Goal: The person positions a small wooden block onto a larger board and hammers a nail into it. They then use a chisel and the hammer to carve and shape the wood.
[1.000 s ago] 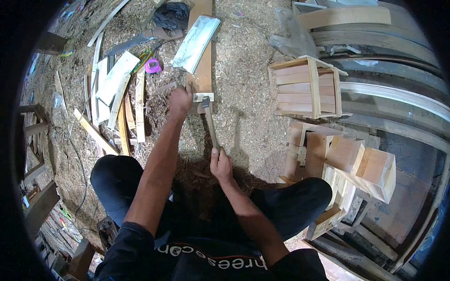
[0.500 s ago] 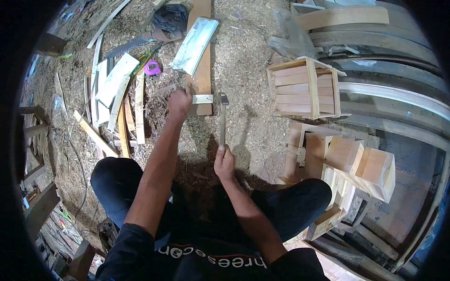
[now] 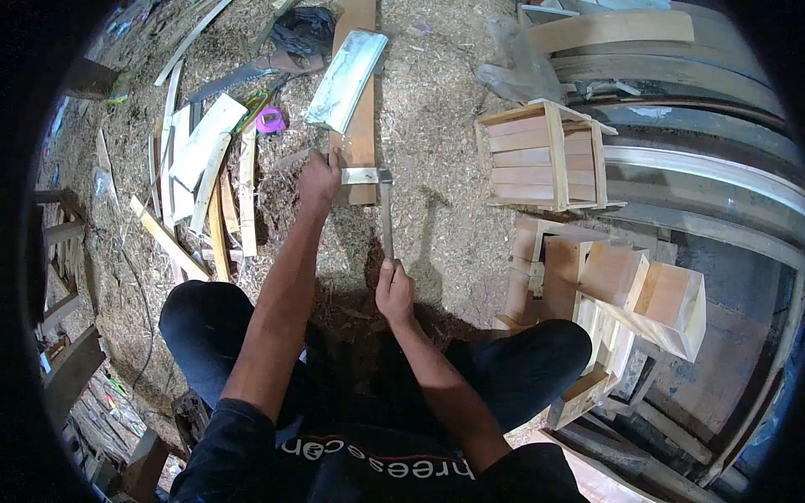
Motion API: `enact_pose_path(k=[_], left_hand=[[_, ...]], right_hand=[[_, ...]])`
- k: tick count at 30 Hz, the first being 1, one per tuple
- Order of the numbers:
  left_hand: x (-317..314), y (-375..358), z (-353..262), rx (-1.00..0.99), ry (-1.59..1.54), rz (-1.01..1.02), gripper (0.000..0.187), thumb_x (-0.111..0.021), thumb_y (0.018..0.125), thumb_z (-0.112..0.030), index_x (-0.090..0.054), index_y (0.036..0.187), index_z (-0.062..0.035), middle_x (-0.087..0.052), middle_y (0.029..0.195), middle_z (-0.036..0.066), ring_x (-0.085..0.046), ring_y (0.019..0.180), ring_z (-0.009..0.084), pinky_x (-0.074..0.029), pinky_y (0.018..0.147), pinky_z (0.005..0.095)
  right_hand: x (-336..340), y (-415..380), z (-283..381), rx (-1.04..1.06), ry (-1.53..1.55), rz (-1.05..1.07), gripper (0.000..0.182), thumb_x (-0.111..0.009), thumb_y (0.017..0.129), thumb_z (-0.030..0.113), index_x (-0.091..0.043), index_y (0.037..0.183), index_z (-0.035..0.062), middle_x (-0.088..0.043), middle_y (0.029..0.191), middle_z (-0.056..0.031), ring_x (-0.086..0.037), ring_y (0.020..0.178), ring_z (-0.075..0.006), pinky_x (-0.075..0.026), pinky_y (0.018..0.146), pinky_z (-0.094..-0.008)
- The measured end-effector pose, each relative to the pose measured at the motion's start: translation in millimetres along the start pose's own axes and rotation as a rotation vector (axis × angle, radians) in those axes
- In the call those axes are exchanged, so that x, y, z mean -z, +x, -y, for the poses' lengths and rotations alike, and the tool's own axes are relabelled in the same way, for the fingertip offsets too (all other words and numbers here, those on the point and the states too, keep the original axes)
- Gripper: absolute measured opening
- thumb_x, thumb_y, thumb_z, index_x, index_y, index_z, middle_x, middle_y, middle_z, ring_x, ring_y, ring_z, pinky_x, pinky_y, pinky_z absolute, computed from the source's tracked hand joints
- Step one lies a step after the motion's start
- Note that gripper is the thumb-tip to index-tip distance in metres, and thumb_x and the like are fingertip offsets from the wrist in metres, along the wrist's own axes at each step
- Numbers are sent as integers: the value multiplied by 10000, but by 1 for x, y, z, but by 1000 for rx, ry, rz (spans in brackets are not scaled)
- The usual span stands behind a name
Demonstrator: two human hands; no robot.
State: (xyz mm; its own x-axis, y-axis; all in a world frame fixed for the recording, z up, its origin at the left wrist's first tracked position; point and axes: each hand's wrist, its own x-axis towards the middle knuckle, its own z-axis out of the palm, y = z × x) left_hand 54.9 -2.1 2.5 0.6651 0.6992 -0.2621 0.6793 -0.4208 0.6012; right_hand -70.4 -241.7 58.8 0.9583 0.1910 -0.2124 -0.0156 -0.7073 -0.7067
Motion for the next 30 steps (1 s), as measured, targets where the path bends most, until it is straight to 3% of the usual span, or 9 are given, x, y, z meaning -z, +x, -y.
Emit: enact_pose_path(k=[9,13,17,19,21,23,25,28,30], left_hand=[[11,-5,-7,23,-6,39,556,-442,971,-498,-560,1055,38,-670,874,327,-664,856,504,-525,789,570],[2,6,4,-21,23,111,573,-435,972,-502,-607,1001,43,-667,874,337,-665,862,505,-529,795,566],[4,3,3,-30,8,89,602,-437,973,-512,-653,946,50,-666,868,339,-666,860,504,-530,799,570],[6,2,-2,-30,18,82,610,-438,973,-515,-658,943,53,-667,865,336,-666,858,503,-529,799,571],[5,2,0,-42,38,81,607,-437,975,-516,-662,955,47,-670,868,330,-667,859,501,-531,798,570],[2,1,4,-32,29,76,603,-436,977,-513,-661,958,46,-670,865,329,-667,858,499,-531,797,569],[3,6,3,-29,18,70,600,-435,979,-511,-660,961,45,-670,863,328,-668,857,498,-532,795,567],[-1,0,4,-48,30,86,591,-435,981,-508,-661,968,38,-671,873,327,-666,867,497,-530,800,566],[1,4,2,-39,33,90,595,-433,981,-513,-656,977,39,-674,884,321,-666,875,495,-527,808,566]], right_hand=[[17,3,11,151,78,69,362,-515,1011,343,-548,897,1,-554,627,-228,-623,626,-452,-461,537,-485],[57,40,7,138,-251,307,311,-581,974,359,-600,961,49,-587,605,-177,-641,588,-393,-505,540,-463],[89,82,-17,188,-264,291,307,-603,955,385,-627,991,81,-612,619,-143,-653,565,-319,-531,538,-441],[103,95,-22,442,-504,340,337,-605,947,403,-632,1004,72,-609,629,-139,-656,569,-312,-537,551,-454],[108,109,-25,436,-432,408,362,-609,936,414,-636,1039,68,-622,650,-154,-667,614,-366,-538,589,-489],[107,120,-28,116,-481,227,354,-618,925,419,-635,1020,78,-642,692,-150,-678,667,-386,-542,628,-499],[112,123,-23,142,-444,231,369,-622,918,430,-632,1029,78,-671,769,-160,-686,702,-379,-551,651,-490],[109,108,-20,514,-564,380,377,-627,910,457,-621,1053,108,-691,829,-166,-688,739,-393,-557,657,-501],[109,111,-30,428,-536,314,373,-624,911,465,-617,1037,114,-691,824,-165,-689,742,-392,-555,651,-502]])
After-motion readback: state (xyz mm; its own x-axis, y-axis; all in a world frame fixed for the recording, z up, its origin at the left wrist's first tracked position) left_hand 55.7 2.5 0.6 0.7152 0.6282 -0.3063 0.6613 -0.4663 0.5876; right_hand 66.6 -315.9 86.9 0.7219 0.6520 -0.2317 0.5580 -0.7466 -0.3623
